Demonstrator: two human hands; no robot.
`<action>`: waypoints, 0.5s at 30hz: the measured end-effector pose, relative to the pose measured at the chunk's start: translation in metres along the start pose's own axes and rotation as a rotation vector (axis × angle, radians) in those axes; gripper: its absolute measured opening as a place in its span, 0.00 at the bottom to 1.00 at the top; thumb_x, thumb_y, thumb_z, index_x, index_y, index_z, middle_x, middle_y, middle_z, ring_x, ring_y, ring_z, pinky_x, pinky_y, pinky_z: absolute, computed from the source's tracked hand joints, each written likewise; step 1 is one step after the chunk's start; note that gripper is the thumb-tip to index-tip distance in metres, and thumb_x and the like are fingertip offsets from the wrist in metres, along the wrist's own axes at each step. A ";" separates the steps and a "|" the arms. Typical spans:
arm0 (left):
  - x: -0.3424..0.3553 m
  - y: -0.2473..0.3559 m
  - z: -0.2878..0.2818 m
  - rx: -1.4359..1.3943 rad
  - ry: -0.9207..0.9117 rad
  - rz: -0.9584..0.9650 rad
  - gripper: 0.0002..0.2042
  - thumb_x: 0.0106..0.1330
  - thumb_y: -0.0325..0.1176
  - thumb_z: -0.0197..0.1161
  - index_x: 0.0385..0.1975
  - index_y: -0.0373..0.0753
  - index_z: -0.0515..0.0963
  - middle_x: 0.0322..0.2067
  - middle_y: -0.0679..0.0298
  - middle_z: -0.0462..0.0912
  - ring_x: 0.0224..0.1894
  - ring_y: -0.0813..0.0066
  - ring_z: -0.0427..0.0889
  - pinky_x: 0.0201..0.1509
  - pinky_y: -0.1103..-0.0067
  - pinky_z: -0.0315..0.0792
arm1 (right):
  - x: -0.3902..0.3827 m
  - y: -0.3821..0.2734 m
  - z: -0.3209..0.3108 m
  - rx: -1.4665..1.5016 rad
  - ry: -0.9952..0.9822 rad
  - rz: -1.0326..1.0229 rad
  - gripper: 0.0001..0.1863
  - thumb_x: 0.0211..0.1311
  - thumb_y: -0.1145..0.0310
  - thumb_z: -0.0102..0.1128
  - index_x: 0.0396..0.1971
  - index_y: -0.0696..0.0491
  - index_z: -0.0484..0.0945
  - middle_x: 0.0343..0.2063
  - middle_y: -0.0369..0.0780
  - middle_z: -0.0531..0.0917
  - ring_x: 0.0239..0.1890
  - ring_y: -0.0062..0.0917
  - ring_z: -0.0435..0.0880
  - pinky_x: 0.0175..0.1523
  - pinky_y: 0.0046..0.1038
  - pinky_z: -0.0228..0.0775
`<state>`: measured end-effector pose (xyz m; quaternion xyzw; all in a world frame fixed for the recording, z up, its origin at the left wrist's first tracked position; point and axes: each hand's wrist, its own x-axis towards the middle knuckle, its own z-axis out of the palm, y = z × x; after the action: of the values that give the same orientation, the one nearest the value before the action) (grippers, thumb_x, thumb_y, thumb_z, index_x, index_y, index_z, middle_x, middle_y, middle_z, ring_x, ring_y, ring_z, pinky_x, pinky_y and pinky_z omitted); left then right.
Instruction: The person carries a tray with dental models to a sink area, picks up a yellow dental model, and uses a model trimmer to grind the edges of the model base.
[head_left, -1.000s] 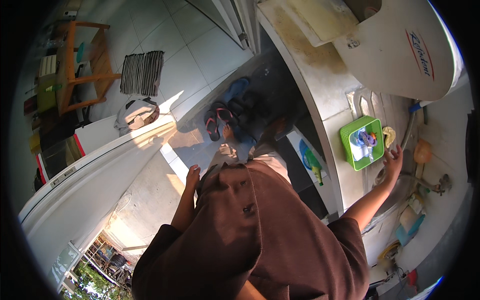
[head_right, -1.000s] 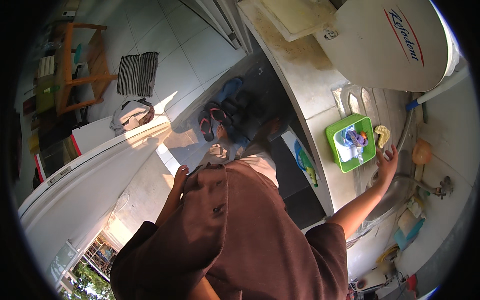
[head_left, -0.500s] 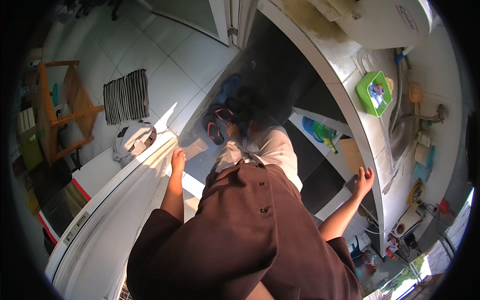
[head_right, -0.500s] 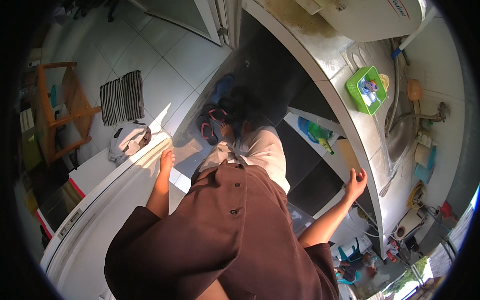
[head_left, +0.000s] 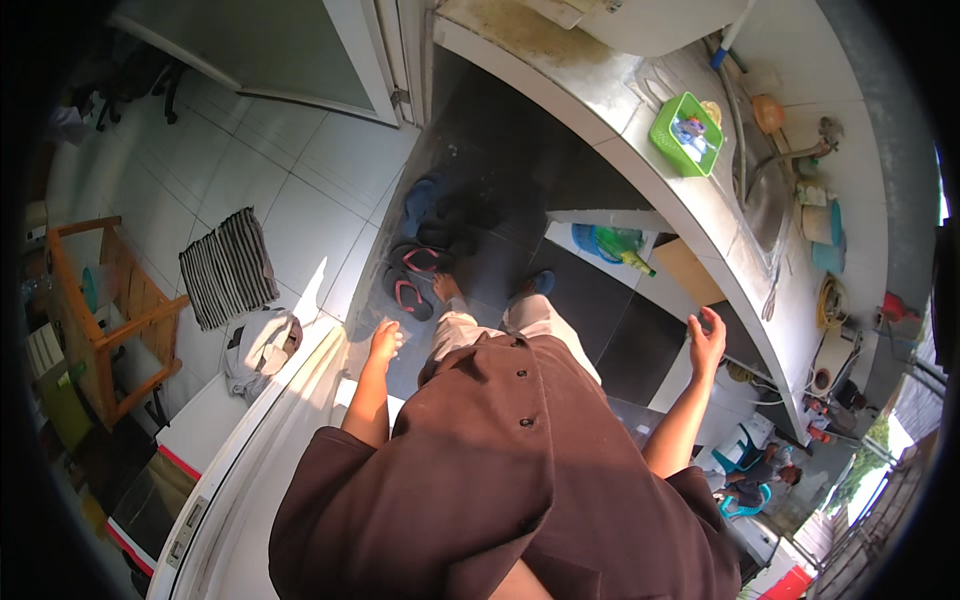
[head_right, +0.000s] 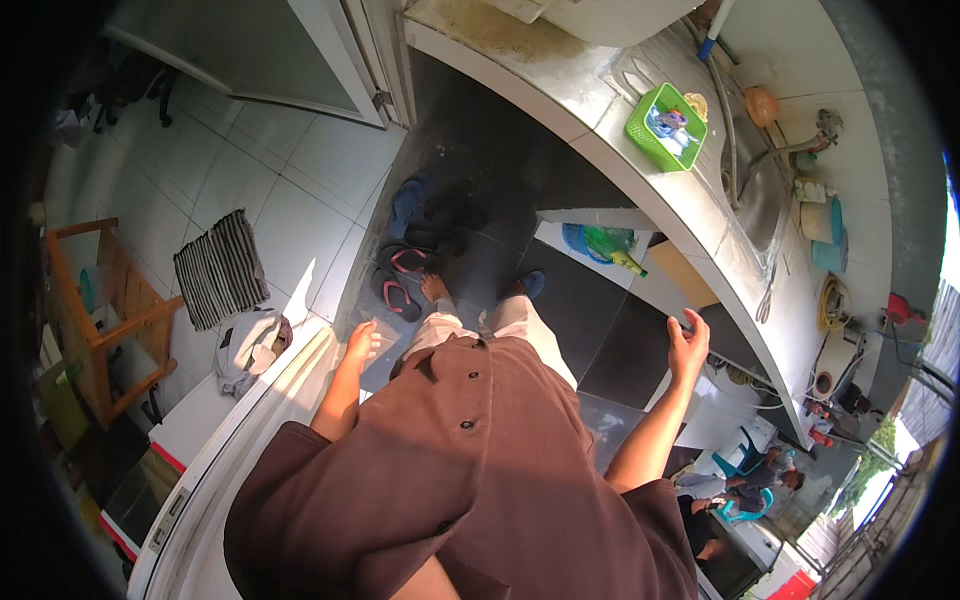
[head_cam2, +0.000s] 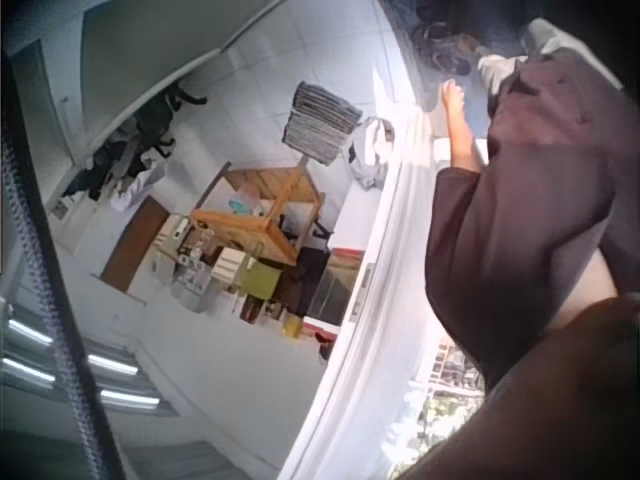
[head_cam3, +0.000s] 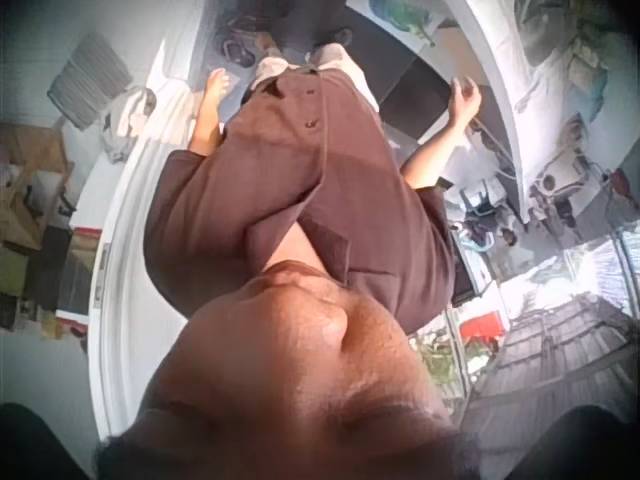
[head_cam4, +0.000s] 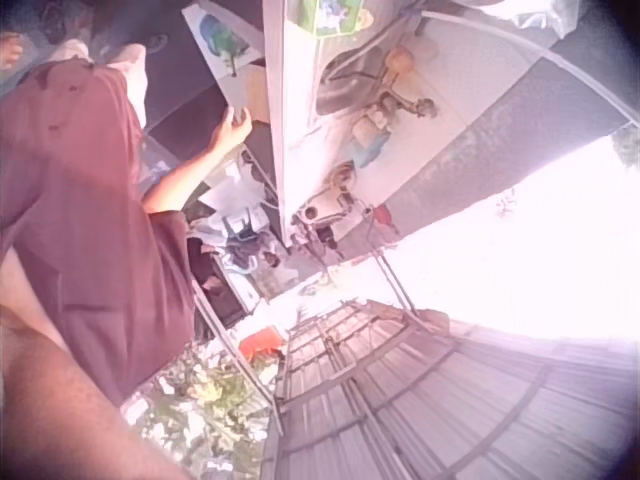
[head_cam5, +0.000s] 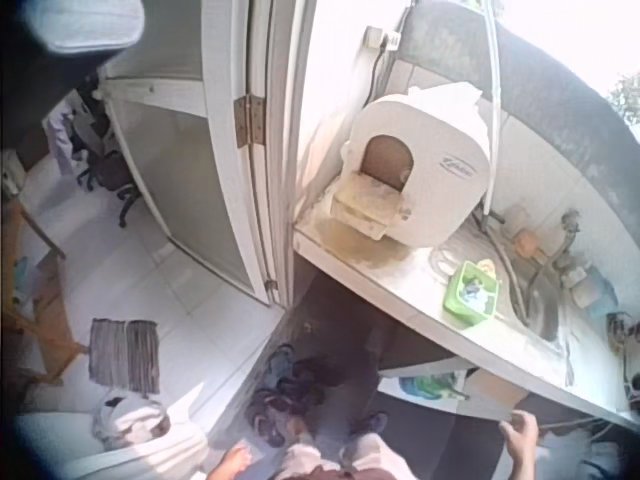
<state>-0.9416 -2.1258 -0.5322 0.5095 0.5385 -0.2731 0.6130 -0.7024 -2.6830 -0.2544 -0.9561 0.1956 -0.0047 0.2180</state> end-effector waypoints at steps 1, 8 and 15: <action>0.007 -0.003 0.001 -0.014 0.018 -0.012 0.20 0.69 0.50 0.55 0.55 0.47 0.73 0.39 0.67 0.80 0.34 0.77 0.77 0.34 0.76 0.68 | 0.001 0.005 -0.003 0.001 0.042 -0.022 0.21 0.55 0.63 0.72 0.49 0.52 0.81 0.48 0.41 0.79 0.41 0.25 0.83 0.44 0.26 0.76; 0.059 -0.011 -0.010 0.042 -0.003 -0.042 0.22 0.67 0.49 0.53 0.59 0.49 0.69 0.40 0.60 0.81 0.38 0.66 0.80 0.41 0.63 0.71 | 0.041 -0.043 0.017 0.307 0.109 -0.073 0.20 0.55 0.68 0.70 0.48 0.53 0.80 0.48 0.39 0.79 0.34 0.21 0.82 0.41 0.25 0.75; 0.027 0.108 0.020 0.242 0.096 0.025 0.17 0.67 0.44 0.54 0.52 0.47 0.72 0.32 0.66 0.80 0.27 0.74 0.78 0.30 0.72 0.70 | 0.101 -0.004 0.019 0.667 0.306 0.042 0.19 0.55 0.70 0.70 0.48 0.53 0.80 0.46 0.38 0.80 0.37 0.21 0.83 0.41 0.24 0.75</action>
<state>-0.8314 -2.1031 -0.5242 0.5990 0.5240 -0.3035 0.5240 -0.6060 -2.7092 -0.2775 -0.8165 0.2334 -0.2066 0.4859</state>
